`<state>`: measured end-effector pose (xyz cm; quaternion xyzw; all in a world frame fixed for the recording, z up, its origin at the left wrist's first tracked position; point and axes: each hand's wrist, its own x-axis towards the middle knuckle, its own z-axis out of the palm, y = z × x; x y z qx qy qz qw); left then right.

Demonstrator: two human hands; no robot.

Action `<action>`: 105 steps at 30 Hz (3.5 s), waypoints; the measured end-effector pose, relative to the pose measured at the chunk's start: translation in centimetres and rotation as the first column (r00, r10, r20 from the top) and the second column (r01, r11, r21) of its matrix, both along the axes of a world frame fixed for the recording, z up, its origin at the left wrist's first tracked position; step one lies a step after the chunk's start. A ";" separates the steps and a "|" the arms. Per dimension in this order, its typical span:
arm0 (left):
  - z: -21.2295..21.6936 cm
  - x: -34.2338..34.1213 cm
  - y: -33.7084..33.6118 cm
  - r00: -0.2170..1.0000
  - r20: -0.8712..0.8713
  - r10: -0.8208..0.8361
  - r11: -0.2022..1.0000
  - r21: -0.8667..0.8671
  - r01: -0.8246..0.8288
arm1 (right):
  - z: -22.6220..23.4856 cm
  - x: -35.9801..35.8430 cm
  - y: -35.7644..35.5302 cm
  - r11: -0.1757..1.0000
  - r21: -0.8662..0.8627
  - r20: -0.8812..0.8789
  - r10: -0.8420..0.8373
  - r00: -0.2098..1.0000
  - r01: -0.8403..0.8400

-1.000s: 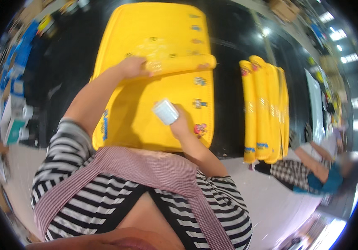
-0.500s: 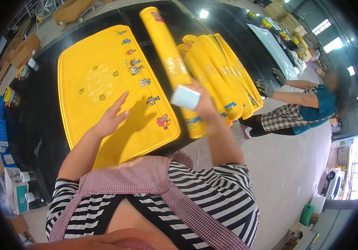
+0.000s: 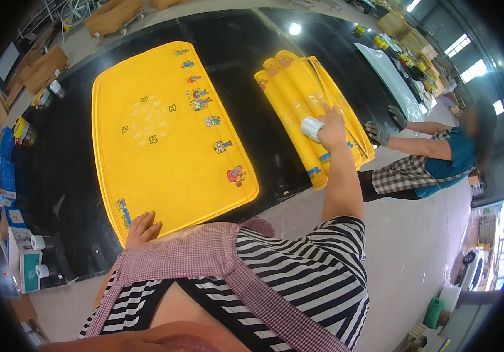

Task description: The person rolls a yellow mat with a black center on a table, secures it with tape, and stacks it with other rolled mats. They repeat this process for multiple mats, handling each one individually.

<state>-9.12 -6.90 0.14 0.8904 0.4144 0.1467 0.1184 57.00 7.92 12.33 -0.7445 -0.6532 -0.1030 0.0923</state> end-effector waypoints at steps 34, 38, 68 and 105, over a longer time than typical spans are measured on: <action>0.5 -3.6 -2.1 0.689 0.222 0.690 0.666 0.179 -0.725 | -12.6 -17.9 -1.9 0.959 -0.218 -0.799 -0.067 0.598 -0.184; 1.6 -5.3 -0.9 0.143 0.385 0.912 0.409 -0.821 -0.399 | -10.2 -18.3 -1.4 0.877 -0.382 -0.876 -0.242 0.417 -0.292; 38.2 -6.3 19.4 0.467 0.476 -0.745 0.372 0.878 -0.301 | 26.6 -29.3 6.6 -0.269 0.956 0.293 0.887 0.357 -0.116; 3.4 -8.9 9.3 0.425 0.134 0.895 0.422 -0.562 -0.711 | -6.0 -23.1 2.0 0.950 -0.019 -0.757 0.189 0.625 -0.311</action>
